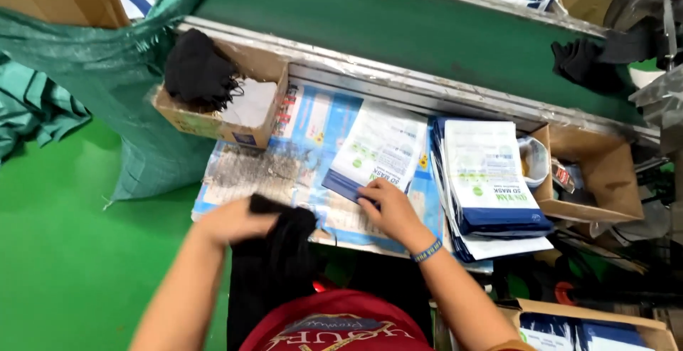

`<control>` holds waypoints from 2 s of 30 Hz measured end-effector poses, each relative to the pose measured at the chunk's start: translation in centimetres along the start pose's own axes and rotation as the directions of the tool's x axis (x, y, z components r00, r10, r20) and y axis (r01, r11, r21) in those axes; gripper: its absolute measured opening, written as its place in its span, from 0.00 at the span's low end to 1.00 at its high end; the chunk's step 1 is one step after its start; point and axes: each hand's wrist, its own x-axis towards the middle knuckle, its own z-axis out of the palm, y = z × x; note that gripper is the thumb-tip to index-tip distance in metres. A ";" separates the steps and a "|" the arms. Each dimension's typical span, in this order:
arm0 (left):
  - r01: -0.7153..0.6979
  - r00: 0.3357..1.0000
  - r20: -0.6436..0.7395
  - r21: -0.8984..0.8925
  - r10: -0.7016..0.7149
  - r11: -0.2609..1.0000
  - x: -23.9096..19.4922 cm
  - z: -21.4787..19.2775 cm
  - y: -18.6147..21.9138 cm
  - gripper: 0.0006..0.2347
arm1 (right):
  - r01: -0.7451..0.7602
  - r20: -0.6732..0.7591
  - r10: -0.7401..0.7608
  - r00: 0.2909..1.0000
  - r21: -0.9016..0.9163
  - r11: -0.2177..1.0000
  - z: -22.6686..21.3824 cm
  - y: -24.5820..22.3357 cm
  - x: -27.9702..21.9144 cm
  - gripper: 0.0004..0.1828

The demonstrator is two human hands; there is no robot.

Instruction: Place face masks into plastic bags at a packaging station.

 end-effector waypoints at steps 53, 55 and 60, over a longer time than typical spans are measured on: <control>-0.342 0.729 -0.440 0.428 0.524 0.836 5.1 8.4 5.5 0.11 | 0.097 -0.277 -0.153 0.949 -0.206 0.974 2.3 -11.6 0.2 0.26; -0.387 0.726 -0.424 0.400 0.542 0.831 5.2 9.2 5.1 0.10 | 0.151 -0.240 -0.217 0.946 -0.264 0.953 3.2 -11.2 -0.2 0.30; -0.488 0.769 -0.567 -0.223 0.296 0.844 6.2 11.1 2.1 0.11 | 0.160 -0.227 -0.213 0.950 -0.230 0.960 3.3 -10.5 -0.6 0.32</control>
